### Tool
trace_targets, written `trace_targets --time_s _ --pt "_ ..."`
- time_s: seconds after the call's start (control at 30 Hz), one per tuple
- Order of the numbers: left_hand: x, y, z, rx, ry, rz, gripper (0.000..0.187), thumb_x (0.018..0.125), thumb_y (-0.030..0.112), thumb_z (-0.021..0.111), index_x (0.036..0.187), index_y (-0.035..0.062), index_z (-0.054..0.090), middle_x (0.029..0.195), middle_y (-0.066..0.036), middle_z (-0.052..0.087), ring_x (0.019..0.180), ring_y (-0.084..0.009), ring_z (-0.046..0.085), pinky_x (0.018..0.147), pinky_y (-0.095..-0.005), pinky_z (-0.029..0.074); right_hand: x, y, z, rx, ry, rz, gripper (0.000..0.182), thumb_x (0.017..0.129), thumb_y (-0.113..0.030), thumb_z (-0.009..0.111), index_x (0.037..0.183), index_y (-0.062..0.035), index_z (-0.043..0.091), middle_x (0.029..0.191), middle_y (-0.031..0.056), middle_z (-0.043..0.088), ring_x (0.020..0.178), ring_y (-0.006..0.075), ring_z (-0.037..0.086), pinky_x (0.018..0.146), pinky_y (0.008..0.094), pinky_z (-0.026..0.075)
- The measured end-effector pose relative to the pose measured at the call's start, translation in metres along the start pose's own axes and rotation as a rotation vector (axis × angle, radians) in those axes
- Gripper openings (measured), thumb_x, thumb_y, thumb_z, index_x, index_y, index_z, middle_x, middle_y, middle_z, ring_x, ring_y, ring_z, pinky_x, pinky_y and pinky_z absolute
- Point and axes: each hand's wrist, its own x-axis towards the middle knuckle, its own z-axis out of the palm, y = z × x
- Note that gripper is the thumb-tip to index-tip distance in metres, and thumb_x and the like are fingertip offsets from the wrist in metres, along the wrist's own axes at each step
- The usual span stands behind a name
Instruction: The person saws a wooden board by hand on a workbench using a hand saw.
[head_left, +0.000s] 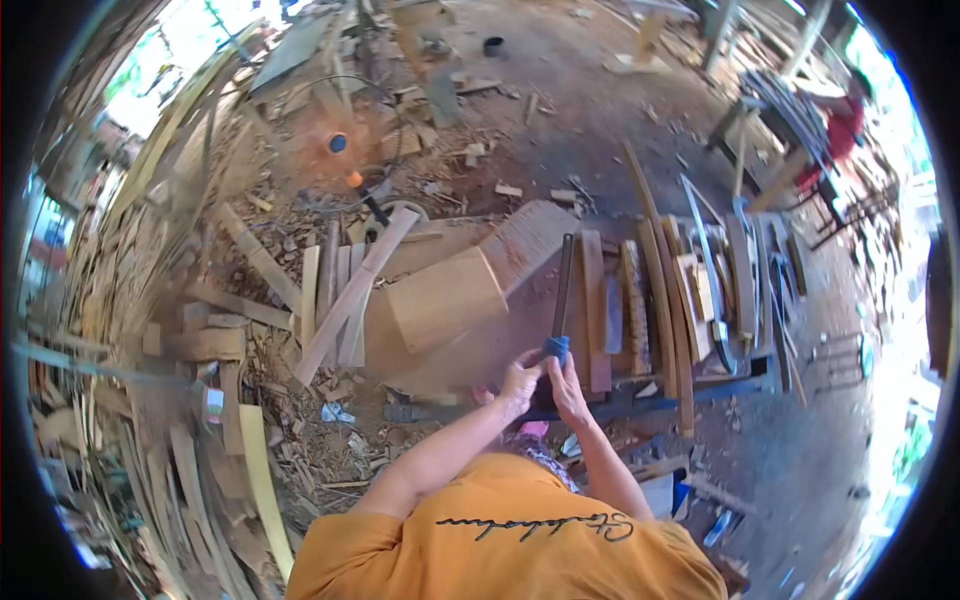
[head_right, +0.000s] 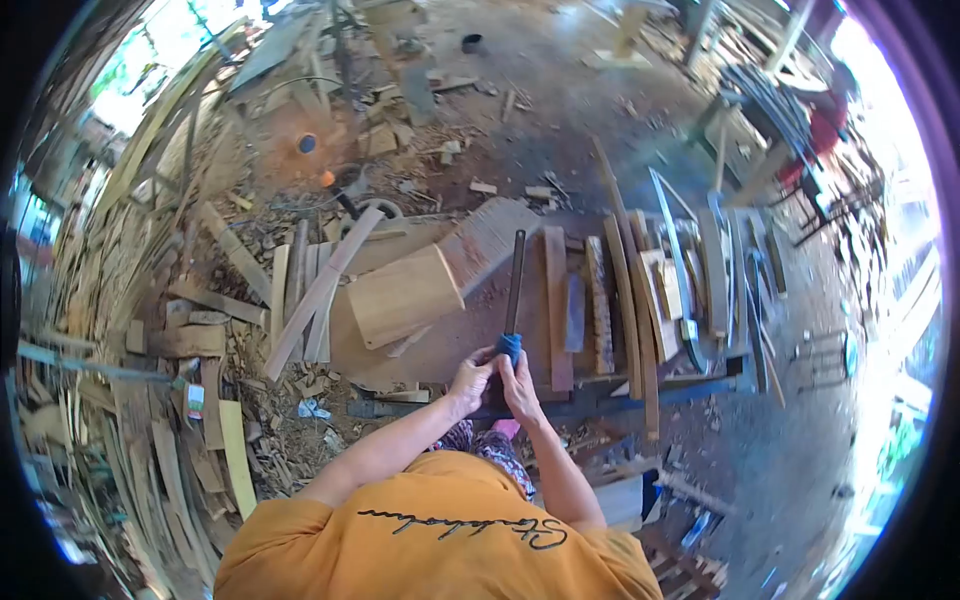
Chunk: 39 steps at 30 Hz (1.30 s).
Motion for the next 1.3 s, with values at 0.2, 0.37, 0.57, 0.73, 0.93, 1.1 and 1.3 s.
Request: trace_targets --time_s 0.2,0.37,0.57,0.73,0.93,1.1,1.3 --pt "-0.012 0.057 -0.017 1.022 0.226 0.524 0.030 0.094 0.021 0.064 0.119 0.0033 0.066 0.115 -0.014 0.060 0.106 -0.0264 0.058 0.096 -0.0384 0.046 0.007 0.032 0.012 -0.333 0.158 0.097 0.030 0.102 -0.029 0.053 0.118 -0.0045 0.050 0.083 0.0165 0.067 0.076 0.0329 0.068 0.066 0.0427 0.050" --pt "0.045 0.116 -0.034 1.365 0.450 1.013 0.030 0.098 0.023 0.057 0.123 0.0068 0.061 0.125 -0.013 0.053 0.116 -0.0295 0.051 0.101 -0.0428 0.039 0.015 0.001 0.032 -0.432 0.146 0.091 0.025 0.098 -0.026 0.056 0.102 -0.0032 0.046 0.083 0.0298 0.063 0.082 0.0524 0.060 0.066 0.0556 0.045" --pt "0.100 0.126 -0.034 1.707 0.694 0.807 0.050 0.101 0.036 0.048 0.145 0.0130 0.044 0.150 -0.015 0.039 0.138 -0.0367 0.035 0.110 -0.0519 0.028 0.024 0.006 0.048 -0.596 0.129 -0.044 0.024 0.097 -0.024 0.056 0.104 -0.0043 0.044 0.083 0.0248 0.064 0.077 0.0466 0.063 0.066 0.0550 0.049" --pt "0.105 0.125 -0.038 1.869 0.761 0.682 0.055 0.101 0.040 0.042 0.151 0.0175 0.037 0.157 -0.013 0.032 0.145 -0.0382 0.024 0.113 -0.0548 0.022 0.034 0.007 0.039 -0.675 0.020 -0.101 0.021 0.096 -0.021 0.056 0.103 -0.0043 0.045 0.082 0.0223 0.064 0.076 0.0433 0.064 0.066 0.0527 0.051" --pt "0.102 0.125 -0.035 1.884 0.746 0.682 0.054 0.102 0.040 0.041 0.151 0.0184 0.038 0.157 -0.012 0.033 0.143 -0.0378 0.026 0.113 -0.0546 0.020 0.092 0.008 0.037 -0.599 -0.110 -0.147 0.018 0.095 -0.019 0.053 0.102 -0.0046 0.045 0.083 0.0233 0.064 0.077 0.0455 0.063 0.068 0.0552 0.048" --pt "0.101 0.128 -0.034 1.928 0.686 0.695 0.055 0.101 0.037 0.044 0.151 0.0169 0.036 0.158 -0.013 0.030 0.144 -0.0388 0.023 0.113 -0.0556 0.020 0.043 0.022 0.023 -0.543 -0.112 -0.090 0.019 0.095 -0.019 0.056 0.105 -0.0064 0.046 0.085 0.0252 0.063 0.079 0.0465 0.063 0.068 0.0549 0.049" --pt "0.101 0.129 -0.045 1.879 0.600 0.698 0.067 0.096 0.046 0.053 0.152 0.0141 0.034 0.158 -0.016 0.026 0.146 -0.0408 0.019 0.114 -0.0569 0.017 0.104 -0.001 0.048 -0.526 0.087 0.031 0.032 0.094 -0.022 0.057 0.122 -0.0093 0.047 0.088 0.0263 0.066 0.083 0.0475 0.063 0.071 0.0557 0.049"
